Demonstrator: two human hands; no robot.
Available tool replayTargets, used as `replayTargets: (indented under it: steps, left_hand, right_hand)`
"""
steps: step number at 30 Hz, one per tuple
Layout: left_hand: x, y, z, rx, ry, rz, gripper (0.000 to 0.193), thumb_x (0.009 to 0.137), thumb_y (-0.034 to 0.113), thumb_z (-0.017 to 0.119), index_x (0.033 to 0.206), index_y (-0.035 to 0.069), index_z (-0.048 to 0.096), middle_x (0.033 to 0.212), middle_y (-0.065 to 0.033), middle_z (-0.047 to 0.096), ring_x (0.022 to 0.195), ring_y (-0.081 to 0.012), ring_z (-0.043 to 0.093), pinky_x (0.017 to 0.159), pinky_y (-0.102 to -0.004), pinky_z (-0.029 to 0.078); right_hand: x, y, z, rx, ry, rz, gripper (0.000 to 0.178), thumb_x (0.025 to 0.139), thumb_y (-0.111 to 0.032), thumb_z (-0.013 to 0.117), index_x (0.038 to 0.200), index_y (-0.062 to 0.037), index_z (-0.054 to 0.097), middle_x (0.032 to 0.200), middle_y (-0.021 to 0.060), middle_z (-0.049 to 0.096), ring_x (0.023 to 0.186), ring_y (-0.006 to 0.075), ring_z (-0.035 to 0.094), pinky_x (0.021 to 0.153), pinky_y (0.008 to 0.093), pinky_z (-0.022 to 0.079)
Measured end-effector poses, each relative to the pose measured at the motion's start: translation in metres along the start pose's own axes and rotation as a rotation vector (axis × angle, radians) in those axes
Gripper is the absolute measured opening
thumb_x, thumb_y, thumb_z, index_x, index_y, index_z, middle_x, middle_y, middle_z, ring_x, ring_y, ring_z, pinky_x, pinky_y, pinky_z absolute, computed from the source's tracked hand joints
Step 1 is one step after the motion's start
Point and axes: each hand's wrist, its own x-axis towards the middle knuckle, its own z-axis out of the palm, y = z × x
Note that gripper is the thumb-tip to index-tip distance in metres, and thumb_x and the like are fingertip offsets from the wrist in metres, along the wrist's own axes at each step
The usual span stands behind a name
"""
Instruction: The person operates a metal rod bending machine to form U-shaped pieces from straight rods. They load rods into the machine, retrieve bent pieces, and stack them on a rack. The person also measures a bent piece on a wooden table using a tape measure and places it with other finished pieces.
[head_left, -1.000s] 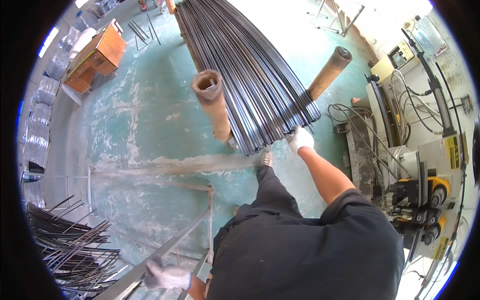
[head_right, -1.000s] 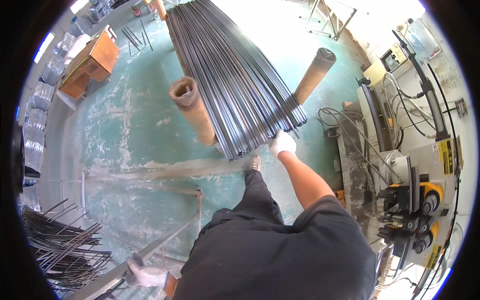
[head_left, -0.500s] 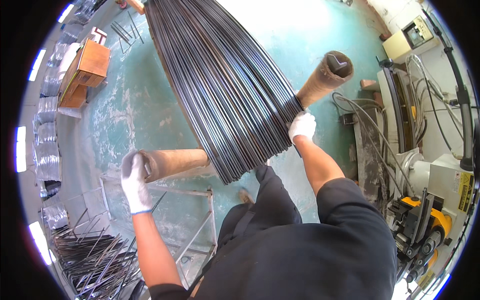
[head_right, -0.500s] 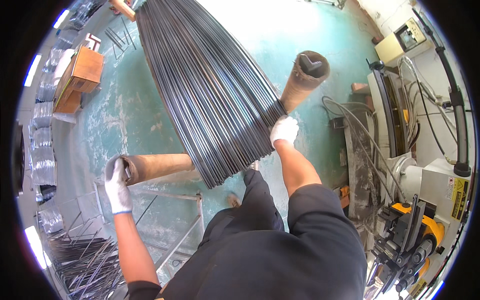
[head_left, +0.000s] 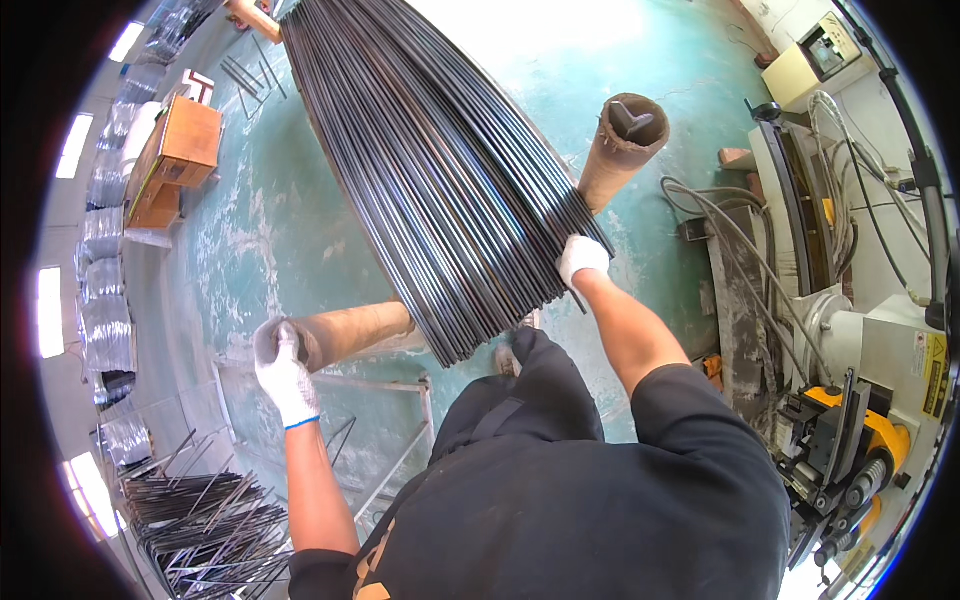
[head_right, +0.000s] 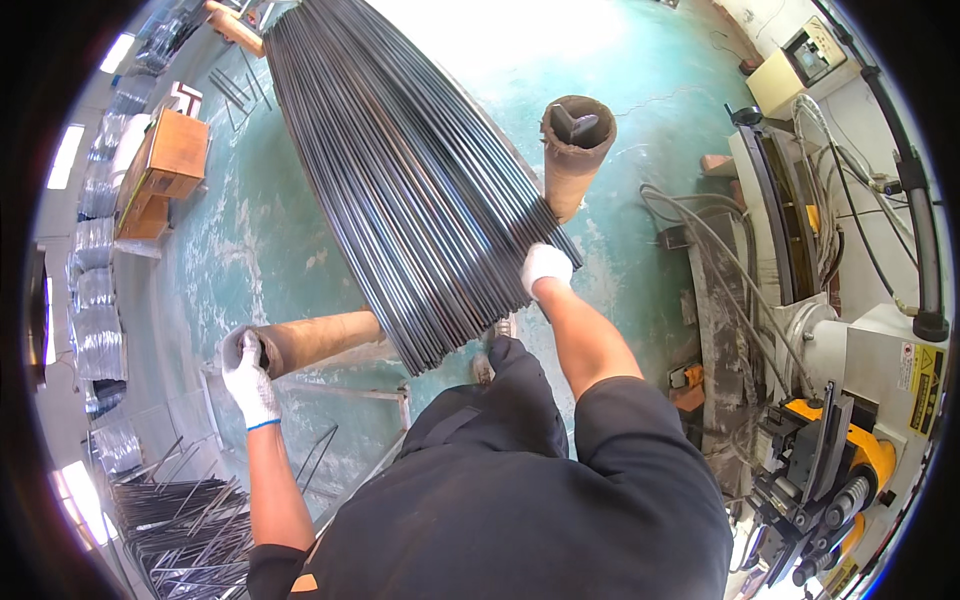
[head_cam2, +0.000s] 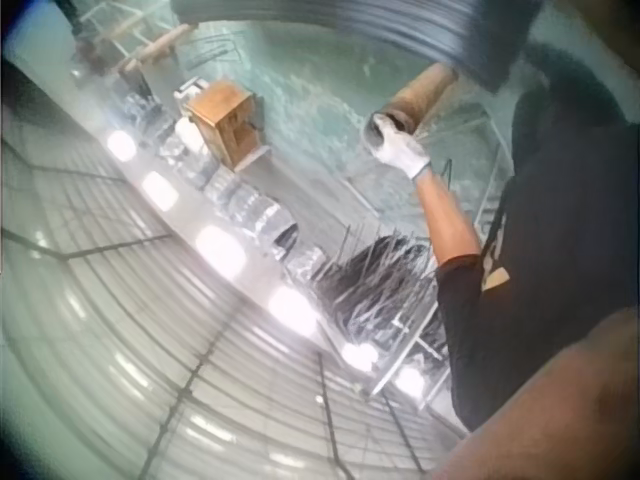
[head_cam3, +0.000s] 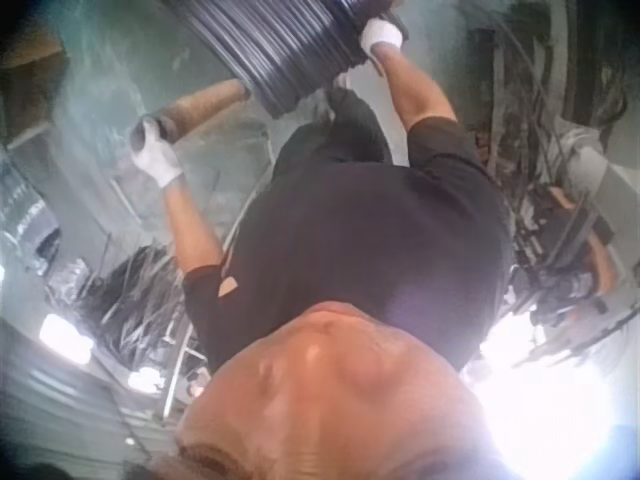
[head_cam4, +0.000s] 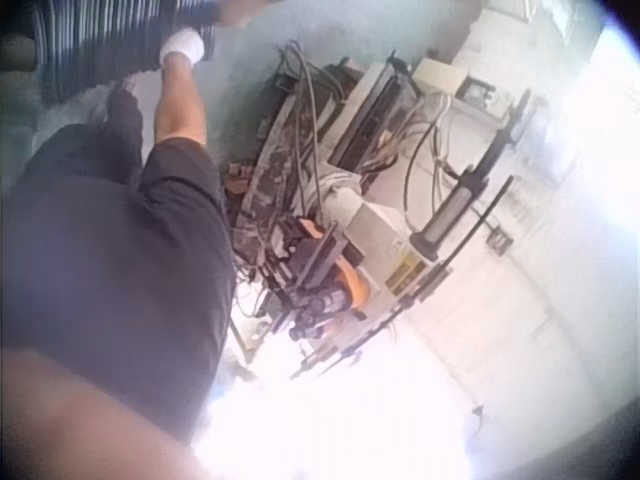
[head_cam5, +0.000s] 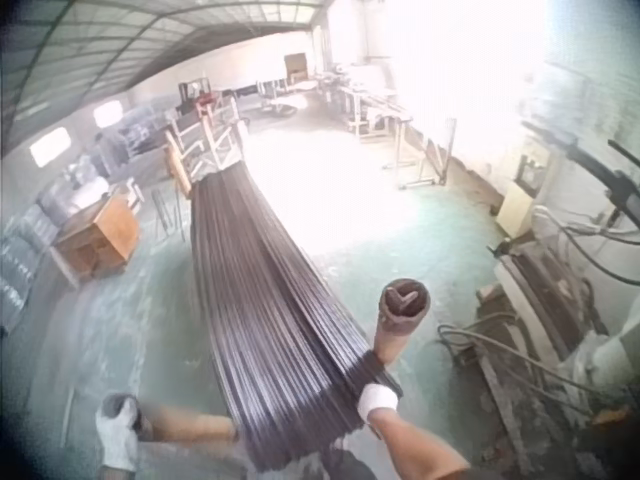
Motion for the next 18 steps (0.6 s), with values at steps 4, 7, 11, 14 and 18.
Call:
replayTargets:
  steps: [4, 7, 11, 14, 18]
  left_hand:
    - [-0.005, -0.005, -0.001, -0.078, 0.021, -0.018, 0.023, 0.11, 0.007, 0.073, 0.131, -0.002, 0.076, 0.123, -0.0079, 0.075, 0.115, -0.0186, 0.068, 0.106, -0.0346, 0.054]
    - [-0.008, -0.006, -0.005, -0.07, 0.017, 0.017, 0.025, 0.11, 0.007, 0.073, 0.132, -0.002, 0.076, 0.128, -0.0088, 0.076, 0.116, -0.0186, 0.068, 0.106, -0.0344, 0.054]
    - [-0.031, 0.013, -0.003, 0.032, 0.11, 0.137, 0.027, 0.108, 0.009, 0.074, 0.133, -0.003, 0.074, 0.133, -0.0123, 0.076, 0.119, -0.022, 0.07, 0.109, -0.0372, 0.054]
    - [-0.061, 0.011, -0.025, 0.147, 0.139, 0.271, 0.029, 0.106, 0.009, 0.075, 0.133, -0.002, 0.073, 0.135, -0.0164, 0.075, 0.127, -0.0302, 0.07, 0.115, -0.0425, 0.053]
    - [-0.105, 0.007, -0.036, 0.061, 0.099, 0.456, 0.025, 0.1, 0.0, 0.076, 0.125, -0.001, 0.074, 0.13, -0.0168, 0.074, 0.132, -0.0347, 0.069, 0.116, -0.0462, 0.052]
  right_hand:
    - [-0.003, -0.001, -0.023, 0.139, -0.09, 0.013, 0.039, 0.09, -0.029, 0.084, 0.118, -0.0022, 0.083, 0.116, 0.0244, 0.084, 0.111, 0.0419, 0.081, 0.101, 0.0472, 0.063]
    - [-0.013, 0.0, -0.026, 0.305, -0.17, 0.034, 0.048, 0.087, -0.03, 0.092, 0.124, -0.0006, 0.083, 0.113, 0.0208, 0.085, 0.104, 0.0342, 0.082, 0.098, 0.0441, 0.062]
    - [-0.021, 0.002, -0.013, 0.527, -0.204, 0.043, 0.056, 0.089, -0.037, 0.096, 0.125, 0.0042, 0.083, 0.107, 0.0177, 0.086, 0.099, 0.0265, 0.08, 0.095, 0.0408, 0.061]
    - [-0.054, -0.026, -0.04, 0.565, -0.236, 0.077, 0.057, 0.092, -0.04, 0.093, 0.125, 0.0051, 0.082, 0.107, 0.0183, 0.085, 0.098, 0.0264, 0.08, 0.094, 0.0403, 0.06]
    - [-0.085, -0.055, -0.059, 0.286, -0.159, 0.078, 0.064, 0.101, -0.047, 0.082, 0.138, 0.0045, 0.077, 0.112, 0.0214, 0.084, 0.108, 0.0321, 0.081, 0.102, 0.0448, 0.06]
